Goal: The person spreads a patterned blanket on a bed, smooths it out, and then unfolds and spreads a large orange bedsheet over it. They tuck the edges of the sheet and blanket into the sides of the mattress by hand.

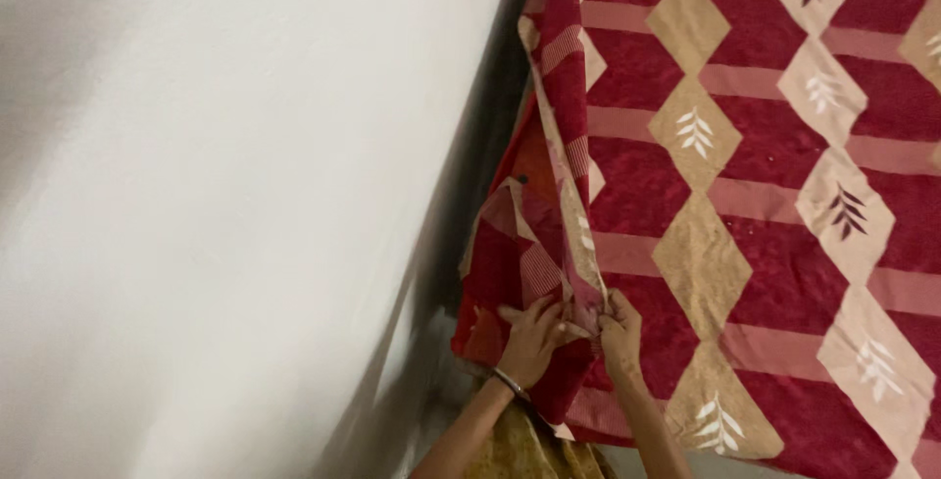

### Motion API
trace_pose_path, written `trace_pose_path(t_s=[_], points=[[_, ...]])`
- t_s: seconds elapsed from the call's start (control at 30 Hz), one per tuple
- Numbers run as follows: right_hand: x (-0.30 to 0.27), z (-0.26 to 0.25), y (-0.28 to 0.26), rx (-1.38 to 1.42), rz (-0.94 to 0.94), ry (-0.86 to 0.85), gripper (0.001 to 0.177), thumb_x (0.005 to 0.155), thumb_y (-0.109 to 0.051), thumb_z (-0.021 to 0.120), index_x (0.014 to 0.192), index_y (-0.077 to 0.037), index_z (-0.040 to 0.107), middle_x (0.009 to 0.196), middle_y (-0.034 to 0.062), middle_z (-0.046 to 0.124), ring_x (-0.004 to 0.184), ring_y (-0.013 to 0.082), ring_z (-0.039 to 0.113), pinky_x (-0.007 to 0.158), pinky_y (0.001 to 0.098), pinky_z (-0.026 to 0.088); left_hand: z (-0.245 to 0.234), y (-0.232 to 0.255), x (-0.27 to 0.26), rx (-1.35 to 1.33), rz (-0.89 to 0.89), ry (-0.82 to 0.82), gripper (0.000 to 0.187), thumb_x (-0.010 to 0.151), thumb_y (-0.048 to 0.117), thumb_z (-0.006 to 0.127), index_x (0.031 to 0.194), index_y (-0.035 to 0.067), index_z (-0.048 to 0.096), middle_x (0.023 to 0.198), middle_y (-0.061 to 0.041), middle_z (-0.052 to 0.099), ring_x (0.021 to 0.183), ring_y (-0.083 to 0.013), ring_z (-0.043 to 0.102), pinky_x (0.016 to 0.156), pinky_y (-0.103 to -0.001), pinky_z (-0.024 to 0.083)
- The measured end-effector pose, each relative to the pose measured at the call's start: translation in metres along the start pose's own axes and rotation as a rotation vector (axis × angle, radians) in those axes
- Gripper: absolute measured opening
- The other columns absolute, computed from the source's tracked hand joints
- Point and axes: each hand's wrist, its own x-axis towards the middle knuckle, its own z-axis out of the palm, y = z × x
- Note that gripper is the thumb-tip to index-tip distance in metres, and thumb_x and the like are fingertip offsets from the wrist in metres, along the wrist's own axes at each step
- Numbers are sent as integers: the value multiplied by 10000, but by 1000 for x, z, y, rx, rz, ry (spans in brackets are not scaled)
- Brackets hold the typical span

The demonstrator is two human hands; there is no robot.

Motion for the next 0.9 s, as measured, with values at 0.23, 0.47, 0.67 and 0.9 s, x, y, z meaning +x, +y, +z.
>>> trace_pose_path(t_s=[0.23,0.47,0.67,0.9], points=[[24,-89,23,389,-11,-33,237,847,196,430,949,30,566,902,-9,543,758,105,498,656,239,405,71,-34,11,188,-213,-421,590,994,402,575,1480,97,435,1496,-240,301,1365,-468,282,1137,-619,195],[5,-142,-67,28,149,-41,746,742,96,662,1425,-73,415,1273,30,580,1117,152,572,908,281,508,179,-8,20,-153,-357,-24,317,985,204,711,965,-84,583,846,-231,605,795,-326,633,836,-490,530],[-40,-163,-86,-339,46,-247,1263,577,77,874,1609,-137,178,1385,52,482,1233,200,508,970,331,499,177,136,62,-1013,-25,125,329,925,154,657,1227,24,647,1221,-14,703,1130,-107,636,992,-289,492],[-9,-216,-92,-69,-220,24,455,875,191,452,1202,35,727,1021,119,678,928,200,620,786,351,531,185,168,96,-567,-19,149,935,1121,399,729,1683,-47,128,1724,-302,117,1589,-411,95,1251,-498,148]])
